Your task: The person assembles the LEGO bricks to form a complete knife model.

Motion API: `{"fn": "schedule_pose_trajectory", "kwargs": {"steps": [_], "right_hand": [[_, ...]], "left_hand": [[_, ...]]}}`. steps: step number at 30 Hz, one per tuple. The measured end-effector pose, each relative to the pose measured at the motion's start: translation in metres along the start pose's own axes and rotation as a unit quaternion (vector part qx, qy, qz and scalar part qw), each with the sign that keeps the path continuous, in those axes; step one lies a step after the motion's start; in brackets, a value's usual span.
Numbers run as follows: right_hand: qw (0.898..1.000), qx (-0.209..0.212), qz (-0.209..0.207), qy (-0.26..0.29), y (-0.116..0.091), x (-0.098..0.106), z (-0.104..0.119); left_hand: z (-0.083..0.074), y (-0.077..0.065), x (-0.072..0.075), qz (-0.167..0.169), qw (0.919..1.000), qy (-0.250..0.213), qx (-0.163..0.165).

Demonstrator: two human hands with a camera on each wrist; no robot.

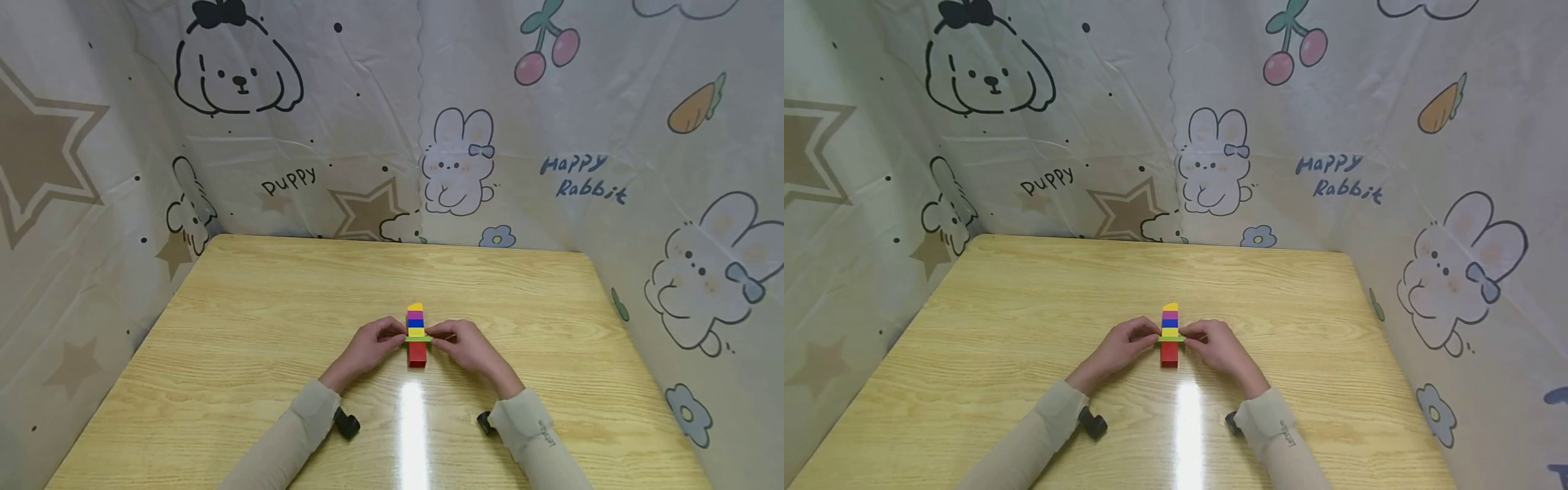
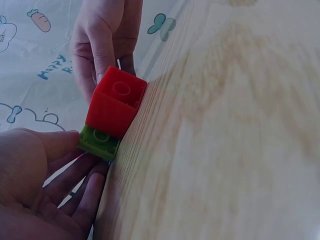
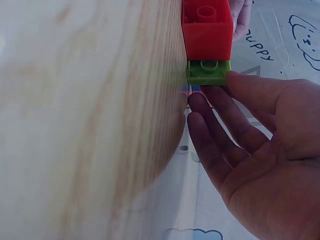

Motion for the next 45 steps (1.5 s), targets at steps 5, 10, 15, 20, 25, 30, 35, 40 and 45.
{"fn": "schedule_pose_trajectory", "kwargs": {"steps": [5, 10, 15, 20, 25, 30, 35, 40, 45], "right_hand": [[1.000, 0.002, 0.001, -0.002, -0.0004, 0.0004, 0.0008], [1.000, 0.000, 0.000, 0.003, -0.0007, 0.0007, 0.0012], [1.000, 0.000, -0.002, 0.006, -0.0006, 0.0006, 0.0008], [1.000, 0.002, -0.002, 0.006, -0.0001, 0.0006, 0.0002], [1.000, 0.003, 0.001, 0.008, 0.0004, 0.0005, 0.0005], [1.000, 0.001, 0.001, 0.009, 0.0004, 0.0008, 0.0010], [1.000, 0.002, 0.003, 0.010, 0.0002, 0.0011, 0.0018], [1.000, -0.008, 0.005, 0.014, -0.0001, 0.0016, 0.0031], [1.000, -0.015, 0.016, 0.010, -0.0014, 0.0037, 0.0032]], "left_hand": [[0.0008, 0.0005, -0.0005, 0.000, 1.0000, 0.005, -0.003], [0.0017, 0.0012, -0.0012, 0.002, 0.9999, 0.005, -0.008], [0.0006, 0.0011, -0.0009, 0.002, 0.9999, 0.011, -0.012], [-0.0003, 0.0005, -0.0006, 0.001, 0.9999, 0.014, -0.010], [-0.0001, 0.0001, -0.0005, -0.003, 0.9999, 0.015, -0.004], [0.0008, 0.0003, 0.0005, -0.004, 0.9998, 0.017, -0.004], [0.0015, 0.0006, 0.0011, -0.005, 0.9998, 0.017, -0.004], [0.0027, 0.0017, 0.0009, -0.001, 0.9999, 0.016, -0.003], [0.0016, 0.0034, 0.0016, 0.008, 0.9998, 0.016, 0.005]]}}
Point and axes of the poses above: each hand's wrist, its own y-axis towards the middle knuckle, its own x-axis out of the back of the hand, z = x × y, the point moved 3 cm from there along y, towards the middle knuckle, and after that the axes turned 5 degrees about z, right-handed, at the moved point
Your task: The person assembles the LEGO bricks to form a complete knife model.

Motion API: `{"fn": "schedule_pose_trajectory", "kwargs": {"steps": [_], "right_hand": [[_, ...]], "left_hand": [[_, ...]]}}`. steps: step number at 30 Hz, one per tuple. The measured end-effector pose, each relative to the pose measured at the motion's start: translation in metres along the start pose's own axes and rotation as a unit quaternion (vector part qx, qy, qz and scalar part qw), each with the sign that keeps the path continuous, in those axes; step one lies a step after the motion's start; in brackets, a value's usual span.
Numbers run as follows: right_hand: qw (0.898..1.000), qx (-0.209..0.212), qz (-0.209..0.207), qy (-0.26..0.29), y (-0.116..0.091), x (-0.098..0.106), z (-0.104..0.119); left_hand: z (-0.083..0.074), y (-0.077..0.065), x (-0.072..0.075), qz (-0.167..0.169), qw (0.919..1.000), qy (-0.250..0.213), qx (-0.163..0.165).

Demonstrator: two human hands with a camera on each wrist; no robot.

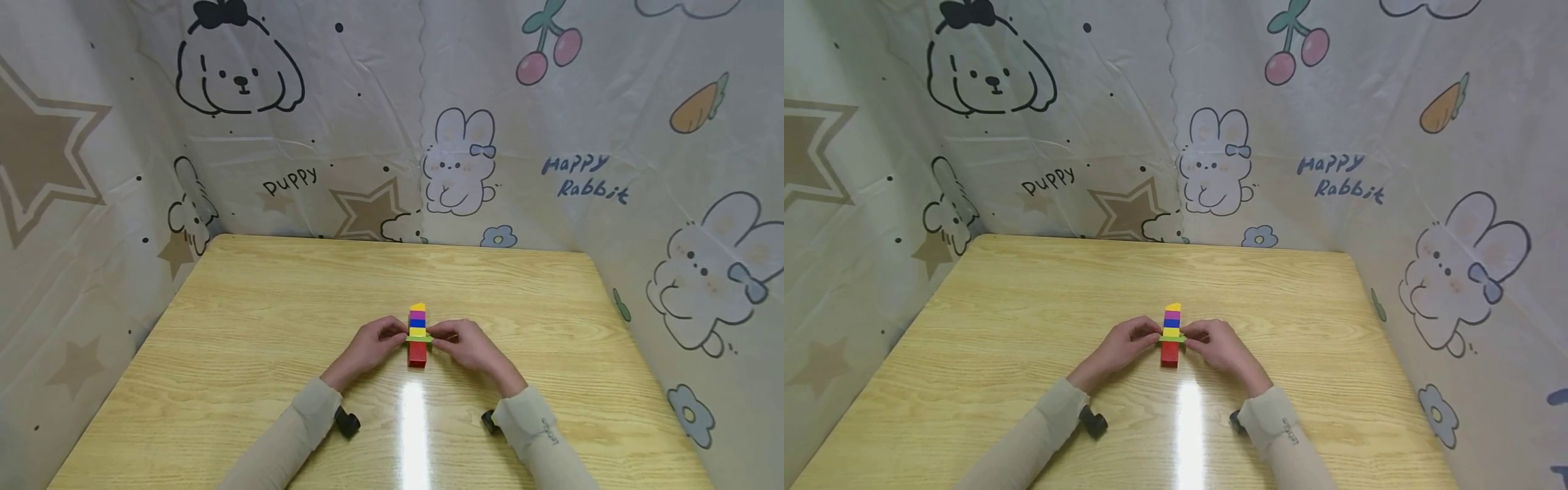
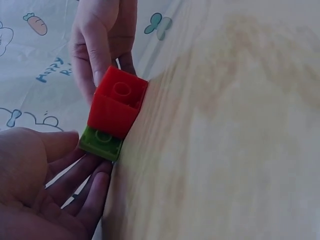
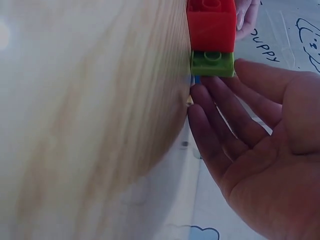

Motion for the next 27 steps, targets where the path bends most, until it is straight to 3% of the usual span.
{"fn": "schedule_pose_trajectory", "kwargs": {"steps": [5, 8, 11, 16, 19, 21, 24, 27], "right_hand": [[1.000, -0.005, 0.016, -0.012, -0.002, 0.005, -0.003], [0.999, -0.004, 0.023, -0.030, -0.005, 0.014, -0.007], [0.998, -0.008, 0.024, -0.060, -0.011, 0.030, -0.016], [0.994, -0.021, 0.024, -0.106, -0.023, 0.062, -0.032], [0.989, -0.037, 0.030, -0.140, -0.030, 0.084, -0.039], [0.983, -0.052, 0.030, -0.171, -0.035, 0.099, -0.042], [0.968, -0.073, 0.018, -0.238, -0.040, 0.122, -0.045], [0.944, -0.087, -0.021, -0.319, -0.044, 0.145, -0.044]], "left_hand": [[0.000, 0.000, 0.005, 0.023, 0.9995, 0.022, 0.001], [0.000, -0.003, 0.015, 0.031, 0.9983, 0.050, -0.007], [0.003, -0.011, 0.036, 0.019, 0.9959, 0.089, -0.009], [0.012, -0.028, 0.090, -0.018, 0.9851, 0.171, -0.011], [0.013, -0.035, 0.122, -0.035, 0.9717, 0.233, -0.015], [0.012, -0.039, 0.143, -0.048, 0.9562, 0.288, -0.013], [0.005, -0.044, 0.172, -0.064, 0.9278, 0.368, 0.001], [-0.005, -0.049, 0.200, -0.079, 0.8935, 0.442, 0.011]]}}
Point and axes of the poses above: each hand's wrist, its own y-axis towards the middle knuckle, its own x-axis out of the back of the hand, z = x × y, the point moved 3 cm from there along y, towards the middle knuckle, and after that the axes turned 5 degrees about z, right-handed, at the moved point
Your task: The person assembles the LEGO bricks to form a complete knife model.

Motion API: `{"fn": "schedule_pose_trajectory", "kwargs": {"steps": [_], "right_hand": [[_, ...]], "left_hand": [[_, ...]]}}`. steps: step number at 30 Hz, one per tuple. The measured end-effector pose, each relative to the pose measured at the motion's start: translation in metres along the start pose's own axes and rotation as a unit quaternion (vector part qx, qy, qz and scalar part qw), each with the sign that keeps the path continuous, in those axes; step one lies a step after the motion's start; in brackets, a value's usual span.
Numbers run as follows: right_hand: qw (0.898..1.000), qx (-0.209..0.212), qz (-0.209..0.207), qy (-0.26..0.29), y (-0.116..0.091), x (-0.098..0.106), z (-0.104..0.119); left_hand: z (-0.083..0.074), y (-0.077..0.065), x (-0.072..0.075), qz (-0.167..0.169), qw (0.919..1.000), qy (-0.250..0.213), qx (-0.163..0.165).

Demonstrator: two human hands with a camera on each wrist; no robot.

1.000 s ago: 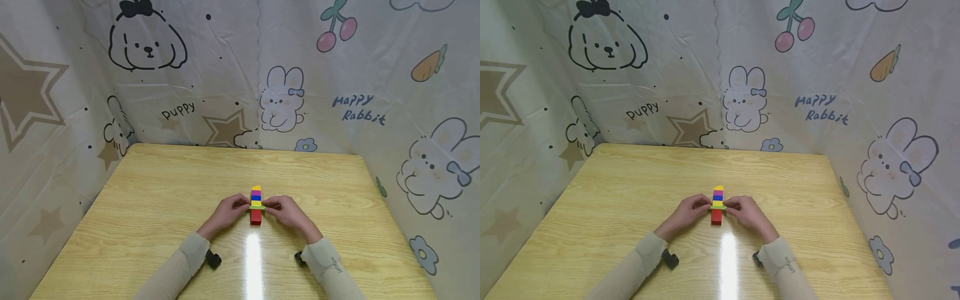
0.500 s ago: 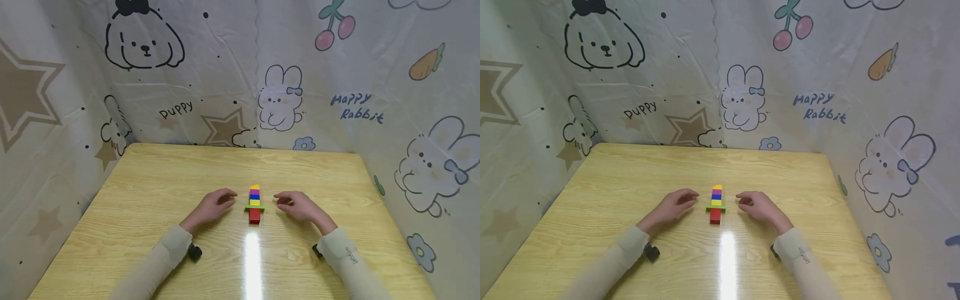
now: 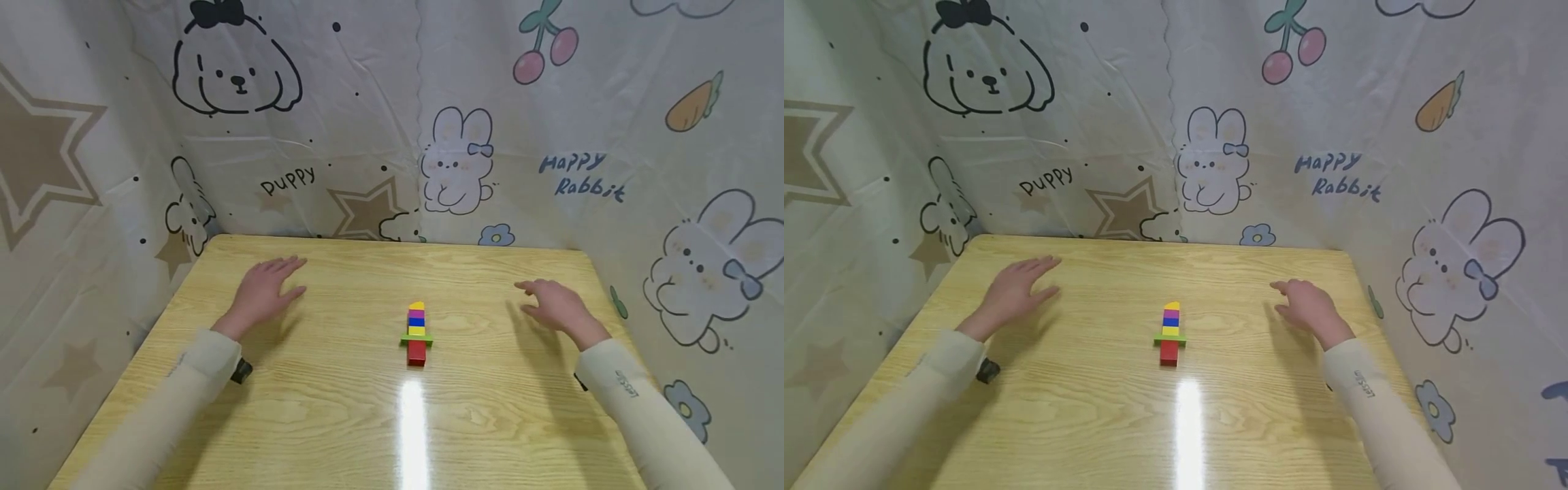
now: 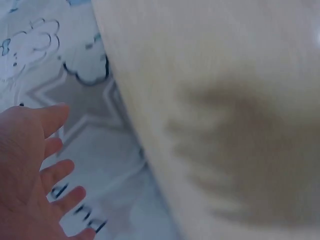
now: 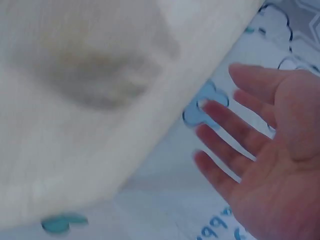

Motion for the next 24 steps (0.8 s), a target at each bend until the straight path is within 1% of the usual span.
{"fn": "schedule_pose_trajectory", "kwargs": {"steps": [2, 5, 9, 12, 15, 18, 21, 24], "right_hand": [[0.999, -0.015, -0.033, -0.041, -0.001, 0.013, -0.008], [0.994, -0.027, -0.075, -0.069, -0.004, 0.031, -0.015], [0.986, -0.010, -0.137, -0.094, -0.008, 0.051, -0.013], [0.974, 0.017, -0.190, -0.120, -0.009, 0.063, -0.003], [0.960, 0.046, -0.227, -0.157, -0.010, 0.071, 0.007], [0.943, 0.069, -0.251, -0.208, -0.011, 0.075, 0.014], [0.928, 0.081, -0.262, -0.252, -0.011, 0.074, 0.018], [0.920, 0.091, -0.268, -0.272, -0.009, 0.070, 0.019]], "left_hand": [[0.007, 0.000, 0.016, -0.011, 0.9988, 0.048, 0.002], [0.017, 0.001, 0.037, -0.032, 0.9931, 0.113, 0.001], [0.025, 0.003, 0.058, -0.065, 0.9834, 0.169, 0.000], [0.025, 0.004, 0.069, -0.088, 0.9756, 0.201, -0.005], [0.020, 0.003, 0.075, -0.105, 0.9683, 0.226, -0.019], [0.011, 0.002, 0.074, -0.127, 0.9625, 0.235, -0.048], [0.007, 0.001, 0.070, -0.159, 0.9570, 0.227, -0.085], [0.008, -0.001, 0.064, -0.189, 0.9504, 0.216, -0.119]]}}
Point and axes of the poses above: each hand's wrist, its own y-axis towards the middle knuckle, its own x-axis out of the back of the hand, z = x × y, the point moved 3 cm from there along y, towards the middle knuckle, and after that the axes turned 5 degrees about z, right-handed, at the moved point
